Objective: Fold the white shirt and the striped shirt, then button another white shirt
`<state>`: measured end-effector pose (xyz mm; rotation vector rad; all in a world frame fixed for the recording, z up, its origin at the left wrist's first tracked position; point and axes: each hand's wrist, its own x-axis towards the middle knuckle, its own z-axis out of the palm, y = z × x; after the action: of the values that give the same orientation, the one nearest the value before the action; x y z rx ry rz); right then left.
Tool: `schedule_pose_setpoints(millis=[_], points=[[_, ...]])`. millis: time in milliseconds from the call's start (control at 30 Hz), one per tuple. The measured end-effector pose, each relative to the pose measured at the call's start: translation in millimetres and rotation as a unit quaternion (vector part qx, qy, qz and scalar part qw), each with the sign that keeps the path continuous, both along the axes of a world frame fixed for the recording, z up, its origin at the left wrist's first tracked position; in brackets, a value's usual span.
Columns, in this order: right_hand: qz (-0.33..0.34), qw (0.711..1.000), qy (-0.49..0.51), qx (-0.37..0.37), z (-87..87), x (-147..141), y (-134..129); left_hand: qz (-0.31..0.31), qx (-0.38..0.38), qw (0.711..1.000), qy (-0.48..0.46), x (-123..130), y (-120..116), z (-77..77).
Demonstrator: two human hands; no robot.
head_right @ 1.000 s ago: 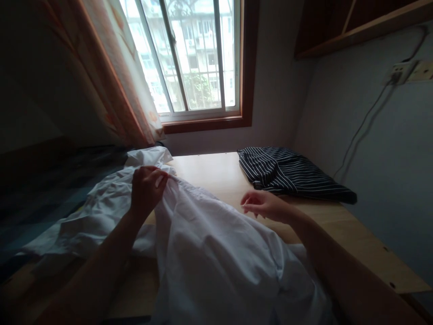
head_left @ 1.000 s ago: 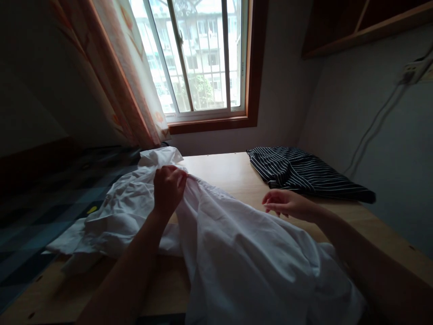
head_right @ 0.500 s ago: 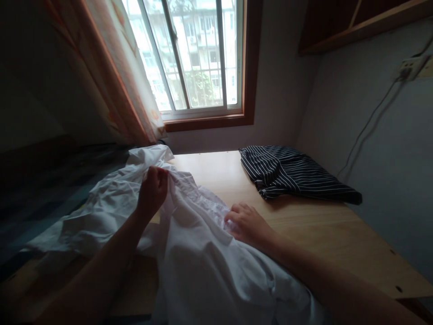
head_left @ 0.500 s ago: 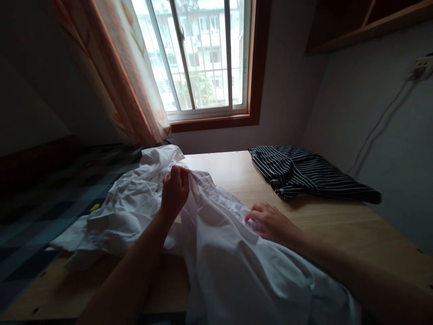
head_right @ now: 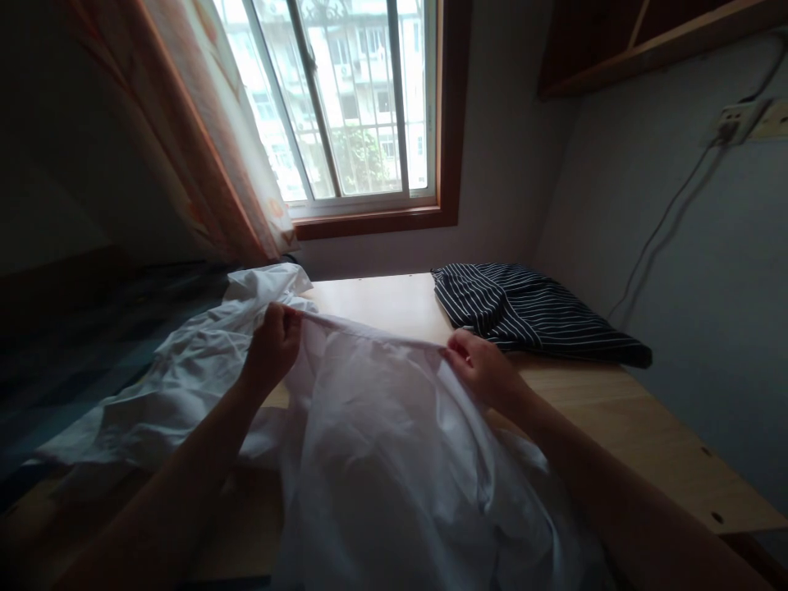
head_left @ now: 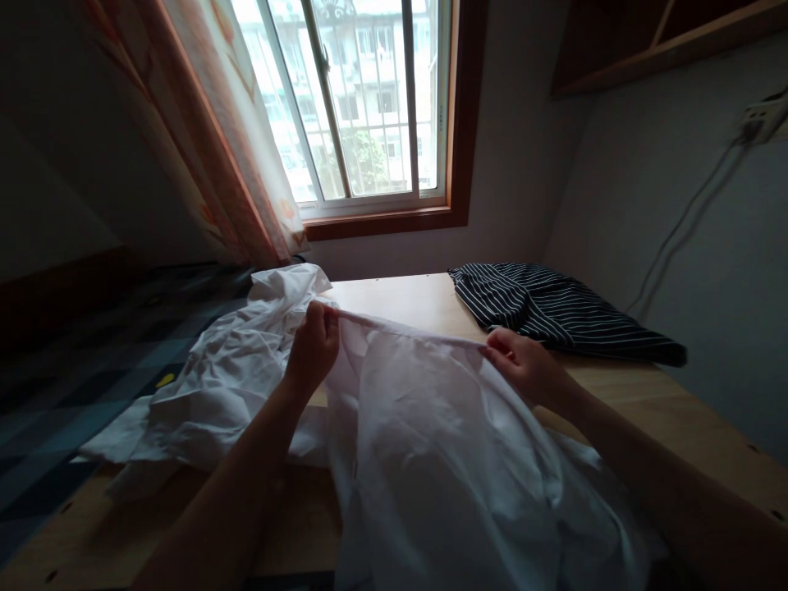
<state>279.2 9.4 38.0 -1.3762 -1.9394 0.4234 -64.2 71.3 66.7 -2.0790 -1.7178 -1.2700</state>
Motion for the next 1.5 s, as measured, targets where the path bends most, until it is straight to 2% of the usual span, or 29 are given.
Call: schedule_pose_setpoints(millis=[200,333,467,567,700,933,1033,1300,1500], points=[[-0.105,0.989,0.005,0.103,3.7,27.8,14.8,-0.047,-0.029,0.996,0.068,2.8,1.6,-6.3],[-0.107,0.981,-0.033,0.158,4.1,39.2,18.9,-0.11,-0.045,0.989,0.09,2.6,1.5,-6.0],[-0.122,0.968,-0.117,0.188,2.8,42.9,20.1,-0.15,-0.053,0.974,0.163,5.2,-2.7,-3.2],[-0.138,0.956,-0.176,0.189,-1.4,43.9,22.6,-0.157,-0.059,0.965,0.203,7.6,-6.1,-2.7],[-0.1,0.955,-0.213,0.182,-8.5,45.9,29.5,-0.187,-0.061,0.956,0.217,5.8,-6.1,-3.8],[-0.012,0.973,-0.132,0.187,-5.7,42.0,27.9,-0.191,-0.061,0.956,0.216,-3.0,-2.9,-1.6],[0.017,0.976,-0.153,0.152,-4.5,38.3,23.9,-0.191,-0.054,0.956,0.217,-5.8,-0.5,-0.3],[-0.028,0.96,-0.272,0.069,-22.8,18.7,21.1,-0.179,0.02,0.969,0.169,-10.4,13.1,-10.6],[-0.01,0.952,-0.301,0.051,-18.0,10.2,16.1,-0.147,0.017,0.975,0.167,-8.3,12.0,-12.1]])
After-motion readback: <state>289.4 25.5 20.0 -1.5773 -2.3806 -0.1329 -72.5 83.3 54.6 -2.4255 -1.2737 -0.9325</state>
